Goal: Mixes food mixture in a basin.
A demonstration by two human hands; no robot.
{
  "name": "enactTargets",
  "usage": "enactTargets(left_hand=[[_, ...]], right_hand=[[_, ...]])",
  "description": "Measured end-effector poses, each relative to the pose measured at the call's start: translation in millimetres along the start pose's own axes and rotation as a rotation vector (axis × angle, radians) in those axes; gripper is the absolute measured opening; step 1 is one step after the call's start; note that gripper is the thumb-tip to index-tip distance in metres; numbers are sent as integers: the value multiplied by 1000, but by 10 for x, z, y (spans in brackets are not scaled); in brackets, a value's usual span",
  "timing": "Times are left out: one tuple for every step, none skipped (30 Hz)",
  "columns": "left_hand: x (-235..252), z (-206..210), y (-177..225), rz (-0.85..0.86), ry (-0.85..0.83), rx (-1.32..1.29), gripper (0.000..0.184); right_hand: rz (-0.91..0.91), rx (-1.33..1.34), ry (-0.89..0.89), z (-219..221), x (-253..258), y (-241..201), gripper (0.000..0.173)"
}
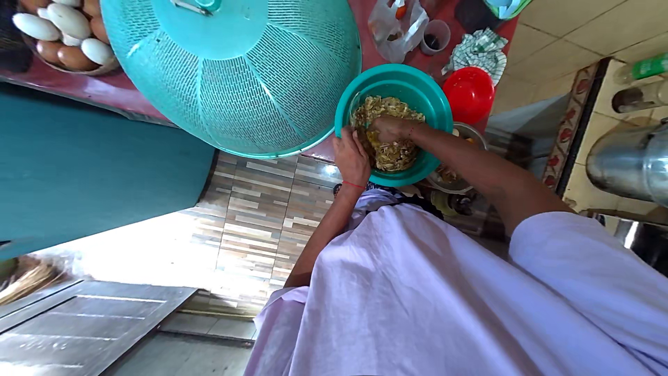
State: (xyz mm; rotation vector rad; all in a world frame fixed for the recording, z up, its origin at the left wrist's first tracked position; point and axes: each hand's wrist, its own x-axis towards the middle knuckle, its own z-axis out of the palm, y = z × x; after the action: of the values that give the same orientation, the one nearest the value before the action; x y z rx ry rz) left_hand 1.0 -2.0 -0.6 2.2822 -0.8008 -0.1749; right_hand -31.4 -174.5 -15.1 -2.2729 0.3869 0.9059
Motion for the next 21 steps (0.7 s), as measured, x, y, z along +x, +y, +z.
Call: enactTargets(left_hand=[[-1,-1,2,0,2,-1,29],[-4,-6,3,0,-4,-2,28],[-2,-5,1,2,-4,0,28],[0,-3,-2,4,-4,4,28],[-1,0,-8,10,0,3,28],[-5,-2,-11,11,0,2,28],[-7,-2,-14,7,-2,0,28],[-6,-2,-14,3,-7,-4,28],[-4,-5,-11,2,-10,-9,29],[-5,-2,-11,1,-11,-13,29],[-6,1,-14,1,-10,-13,29],[-7,1,-15,6,-6,-13,29],[-6,-2,-10,2,-12,-12,29],[-4,-6,-4,-4,-19,-13,30],[-5,-7,-6,-2,-16,-10,30],[-6,-7,-10,2,-13,-7,29],[-4,-3,-11,6,-10,-6,29],[-2,0,-9,8,-7,-8,29],[-3,-3,-7,9,-7,-8,29],[-5,-5,-7,9,-8,-7,28],[-4,-8,-6,8,-8,-7,28]], right_hand=[[3,11,-11,-33,-16,-3,37],[-5,14,-10,-47,-30,1,35],[-22,16,-2,-47,-32,22,32],[-44,22,15,-37,-21,55,29],[-67,26,20,-32,-16,77,27],[-89,33,20,-29,-20,84,25],[-107,38,22,-27,-24,85,24],[-117,46,21,-29,-40,72,24],[-123,49,13,-38,-66,43,23],[-131,41,9,-24,-74,26,23],[-131,20,7,12,-55,27,23],[-125,1,-1,36,-44,16,25],[-123,-23,-6,57,-33,9,25],[-116,-50,-14,73,-23,-1,26],[-100,-70,-26,85,-29,-32,27],[-90,-83,-34,90,-38,-62,29],[-89,-90,-34,89,-46,-79,31],[-96,-93,-32,83,-60,-91,31],[-103,-94,-26,89,-66,-95,30],[-108,-96,-16,108,-63,-89,29],[-104,-100,-7,126,-62,-85,29]])
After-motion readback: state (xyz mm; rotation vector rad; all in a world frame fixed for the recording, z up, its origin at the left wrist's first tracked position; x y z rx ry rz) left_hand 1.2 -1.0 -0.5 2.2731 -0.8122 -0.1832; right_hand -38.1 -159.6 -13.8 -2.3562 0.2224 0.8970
